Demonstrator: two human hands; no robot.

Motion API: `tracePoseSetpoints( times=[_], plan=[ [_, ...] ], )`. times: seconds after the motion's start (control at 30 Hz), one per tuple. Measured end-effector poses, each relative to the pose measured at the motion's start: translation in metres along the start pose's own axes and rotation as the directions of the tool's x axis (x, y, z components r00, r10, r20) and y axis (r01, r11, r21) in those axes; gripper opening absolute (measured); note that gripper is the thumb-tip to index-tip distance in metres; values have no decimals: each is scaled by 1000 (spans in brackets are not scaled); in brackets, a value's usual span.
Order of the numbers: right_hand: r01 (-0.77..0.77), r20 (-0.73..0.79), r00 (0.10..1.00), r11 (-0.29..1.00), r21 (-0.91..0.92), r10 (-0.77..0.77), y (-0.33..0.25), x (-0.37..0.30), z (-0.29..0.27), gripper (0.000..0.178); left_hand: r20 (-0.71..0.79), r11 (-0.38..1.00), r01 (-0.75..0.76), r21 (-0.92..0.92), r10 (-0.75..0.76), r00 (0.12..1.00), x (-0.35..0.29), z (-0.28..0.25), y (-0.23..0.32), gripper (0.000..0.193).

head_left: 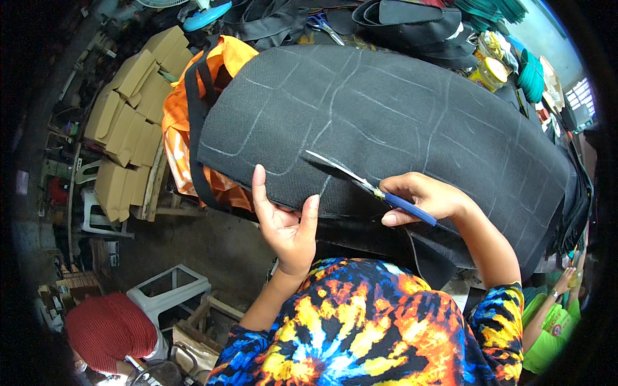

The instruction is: The person uses scissors to cut a large black fabric sheet along pre-drawn chalk lines on a work table. They repeatedly reposition and lift sections of the fabric to follow the marked outlines, separating cut pieces from the main sheet.

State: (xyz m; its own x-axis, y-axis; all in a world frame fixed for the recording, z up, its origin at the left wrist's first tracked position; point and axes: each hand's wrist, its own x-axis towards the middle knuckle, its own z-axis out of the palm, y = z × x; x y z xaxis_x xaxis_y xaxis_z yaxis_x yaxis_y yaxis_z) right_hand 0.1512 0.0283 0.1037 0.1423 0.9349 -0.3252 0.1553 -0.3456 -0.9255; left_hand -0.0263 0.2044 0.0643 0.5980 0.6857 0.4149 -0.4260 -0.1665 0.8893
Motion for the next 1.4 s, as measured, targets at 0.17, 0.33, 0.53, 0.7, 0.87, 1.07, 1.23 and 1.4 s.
tracePoseSetpoints(
  times=[0.17,0.33,0.53,0.7,0.87,1.07,1.23,1.4],
  plan=[
    [-1,-12,1000,1000,-11,1,-1,5,3,39,-10,1000,10,-13,-10,1000,-1,-1,0,84],
    [-12,43,999,997,70,9,5,3,1,36,17,1000,-1,-29,1,1000,5,1,3,85],
    [15,307,945,955,297,-110,4,-8,-25,50,285,968,178,-178,-122,951,44,-13,15,86],
    [2,336,939,976,219,-77,-5,-12,-44,50,595,941,298,-163,-147,790,78,-25,23,86],
    [-42,346,938,990,136,-8,-10,-6,-45,50,720,946,313,-87,-158,676,93,-21,31,87],
    [-50,291,955,999,-11,51,-14,-15,-44,34,758,920,389,-46,-221,613,101,-20,33,90],
    [-78,251,967,993,88,54,-20,-21,-32,36,746,918,384,-99,-187,639,99,-9,26,87],
    [-12,203,979,1000,26,6,-19,-19,-25,40,774,866,490,-98,-243,584,92,1,18,94]
  ],
)
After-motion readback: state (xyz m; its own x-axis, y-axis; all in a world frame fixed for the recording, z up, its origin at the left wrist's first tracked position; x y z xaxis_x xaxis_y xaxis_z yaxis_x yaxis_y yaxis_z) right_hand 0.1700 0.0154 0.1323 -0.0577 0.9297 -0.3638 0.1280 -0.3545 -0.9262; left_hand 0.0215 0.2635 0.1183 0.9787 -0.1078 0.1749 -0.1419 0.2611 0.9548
